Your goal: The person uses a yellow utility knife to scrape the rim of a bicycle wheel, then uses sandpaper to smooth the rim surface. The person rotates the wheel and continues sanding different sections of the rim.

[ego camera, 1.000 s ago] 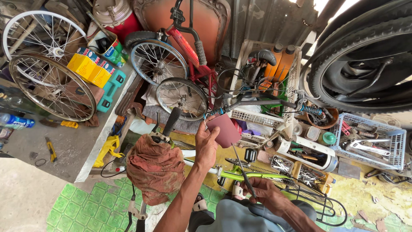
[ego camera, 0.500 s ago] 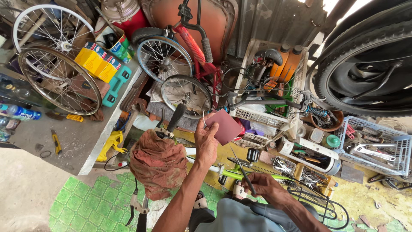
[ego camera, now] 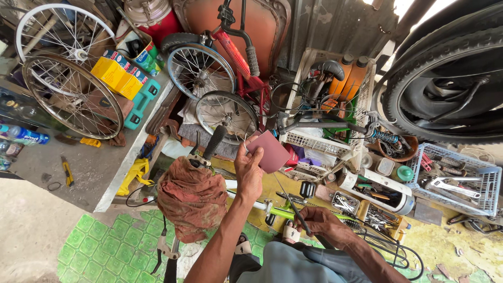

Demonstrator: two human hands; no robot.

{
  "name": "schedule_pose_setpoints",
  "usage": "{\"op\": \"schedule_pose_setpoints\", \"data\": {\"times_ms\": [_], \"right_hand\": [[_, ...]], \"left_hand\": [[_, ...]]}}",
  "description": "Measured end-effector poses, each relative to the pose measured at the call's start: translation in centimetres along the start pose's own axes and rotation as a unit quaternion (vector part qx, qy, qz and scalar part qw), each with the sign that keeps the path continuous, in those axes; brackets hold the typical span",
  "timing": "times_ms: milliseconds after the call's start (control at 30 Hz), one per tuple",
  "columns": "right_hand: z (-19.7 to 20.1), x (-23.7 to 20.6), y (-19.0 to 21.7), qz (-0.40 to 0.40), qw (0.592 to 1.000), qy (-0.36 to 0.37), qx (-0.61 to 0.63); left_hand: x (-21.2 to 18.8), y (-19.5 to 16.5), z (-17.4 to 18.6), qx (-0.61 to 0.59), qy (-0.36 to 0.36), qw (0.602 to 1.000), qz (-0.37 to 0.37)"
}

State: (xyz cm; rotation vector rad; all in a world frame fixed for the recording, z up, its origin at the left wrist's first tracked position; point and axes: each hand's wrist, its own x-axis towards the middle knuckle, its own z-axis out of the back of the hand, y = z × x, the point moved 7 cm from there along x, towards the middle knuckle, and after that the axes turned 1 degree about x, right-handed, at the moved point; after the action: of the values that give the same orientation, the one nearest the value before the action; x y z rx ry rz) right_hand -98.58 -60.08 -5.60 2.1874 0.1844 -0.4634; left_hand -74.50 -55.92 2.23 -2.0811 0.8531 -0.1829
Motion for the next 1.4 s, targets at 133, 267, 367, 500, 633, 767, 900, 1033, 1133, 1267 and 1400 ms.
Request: {"op": "schedule_pose_setpoints", "data": {"times_ms": [133, 267, 367, 500, 633, 767, 900, 1033, 1133, 1267, 1400], "right_hand": [[0.6, 0.3, 0.0, 0.02, 0.999, 0.0, -0.026], [1.4, 0.4, 0.4, 0.021, 0.999, -0.02, -0.039], [1.1, 0.9, 1.4, 0.054, 0.997, 0.004, -0.05], [1.5, 2.0, 1.9, 0.029, 0.999, -0.04, -0.012], [0.7, 2.4, 2.8, 0.047, 0.999, -0.011, -0.009], [0.4, 2.3, 3.1, 0.037, 0.999, -0.029, 0.004], [0.2, 2.2, 3.0, 0.024, 0.998, -0.046, 0.026], [0.1, 2.0, 3.1, 0.035, 0.998, -0.039, 0.047], [0.0, 1.9, 3.3, 0.05, 0.997, -0.019, 0.052], [0.0, 1.8, 3.1, 0.046, 0.998, -0.025, 0.033], [-0.5, 2.0, 3.2, 0.062, 0.997, -0.013, 0.033]], "left_hand": [[0.5, -0.5, 0.1, 0.015, -0.005, 1.0, -0.013], [0.8, -0.8, 0.0, 0.019, 0.011, 0.999, -0.025], [0.3, -0.1, -0.6, 0.032, 0.026, 0.999, -0.026], [-0.2, 0.9, -1.2, 0.07, 0.018, 0.997, 0.007], [-0.5, 0.3, -1.8, 0.065, 0.058, 0.996, 0.02], [-1.0, -0.4, -2.3, 0.073, 0.09, 0.991, 0.062], [-1.3, -0.9, -2.6, 0.107, 0.11, 0.983, 0.102], [-1.5, -1.3, -3.1, 0.134, 0.138, 0.977, 0.091], [-1.5, -1.5, -3.3, 0.156, 0.151, 0.973, 0.083], [-1.8, -2.0, -3.7, 0.177, 0.187, 0.962, 0.087], [-1.9, -2.3, -4.0, 0.208, 0.193, 0.953, 0.103]]}}
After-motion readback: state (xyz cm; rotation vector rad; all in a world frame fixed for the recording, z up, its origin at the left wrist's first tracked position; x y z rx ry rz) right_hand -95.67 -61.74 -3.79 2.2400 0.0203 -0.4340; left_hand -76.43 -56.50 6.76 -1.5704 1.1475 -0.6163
